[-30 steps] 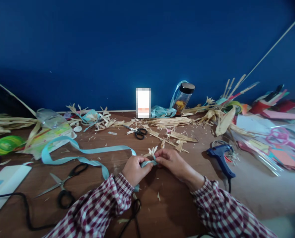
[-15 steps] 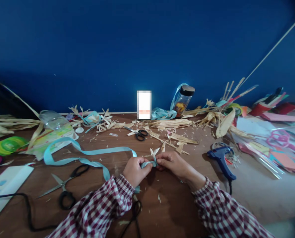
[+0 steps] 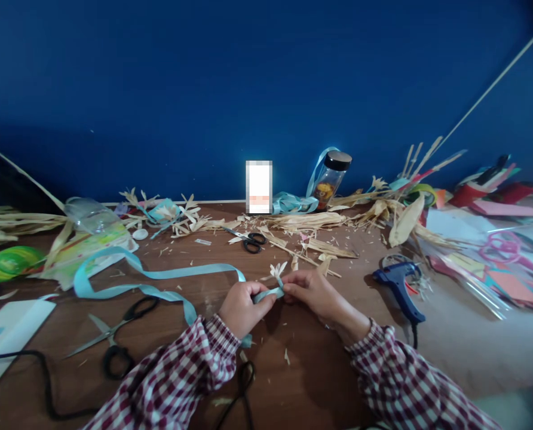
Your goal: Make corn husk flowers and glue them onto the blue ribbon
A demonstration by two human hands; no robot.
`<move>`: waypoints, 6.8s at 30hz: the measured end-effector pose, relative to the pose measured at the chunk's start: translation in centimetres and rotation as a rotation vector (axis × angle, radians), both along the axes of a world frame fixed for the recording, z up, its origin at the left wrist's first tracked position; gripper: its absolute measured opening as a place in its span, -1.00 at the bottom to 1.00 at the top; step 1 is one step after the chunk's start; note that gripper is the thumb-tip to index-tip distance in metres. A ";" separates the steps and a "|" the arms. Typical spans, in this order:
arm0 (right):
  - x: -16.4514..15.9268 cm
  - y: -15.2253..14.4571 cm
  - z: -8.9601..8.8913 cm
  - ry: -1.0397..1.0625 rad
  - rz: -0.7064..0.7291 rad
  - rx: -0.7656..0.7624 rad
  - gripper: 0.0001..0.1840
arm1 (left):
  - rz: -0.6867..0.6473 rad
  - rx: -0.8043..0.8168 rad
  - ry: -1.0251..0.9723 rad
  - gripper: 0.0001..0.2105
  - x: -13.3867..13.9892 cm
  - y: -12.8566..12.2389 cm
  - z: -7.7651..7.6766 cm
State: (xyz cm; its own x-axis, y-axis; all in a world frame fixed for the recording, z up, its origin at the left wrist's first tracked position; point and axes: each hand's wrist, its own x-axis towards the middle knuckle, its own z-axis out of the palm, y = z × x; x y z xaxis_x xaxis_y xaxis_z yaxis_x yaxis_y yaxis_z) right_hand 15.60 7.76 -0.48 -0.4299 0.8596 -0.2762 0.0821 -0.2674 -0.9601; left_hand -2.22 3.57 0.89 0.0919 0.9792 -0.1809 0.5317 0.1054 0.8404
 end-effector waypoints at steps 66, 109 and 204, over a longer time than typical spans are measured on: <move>0.2 -0.2 0.4 0.181 0.006 -0.202 -0.69 | 0.041 0.157 0.143 -0.73 -0.7 0.5 -0.3; -0.2 -0.7 1.0 -0.289 -0.085 0.531 -0.86 | 0.075 0.436 0.432 -0.73 -1.8 -0.4 0.3; -1.1 -2.3 2.2 0.039 0.122 0.196 -0.72 | 0.046 0.353 -0.180 -0.77 -1.0 -1.9 0.2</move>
State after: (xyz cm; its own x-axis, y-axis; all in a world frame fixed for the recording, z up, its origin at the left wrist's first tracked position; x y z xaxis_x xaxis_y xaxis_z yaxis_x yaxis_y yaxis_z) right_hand 14.49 5.48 1.73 -0.5412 0.8361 -0.0901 0.0640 -0.0659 -0.9958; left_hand -3.21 1.63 1.11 0.0457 0.9821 0.1829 0.3736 -0.1866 0.9086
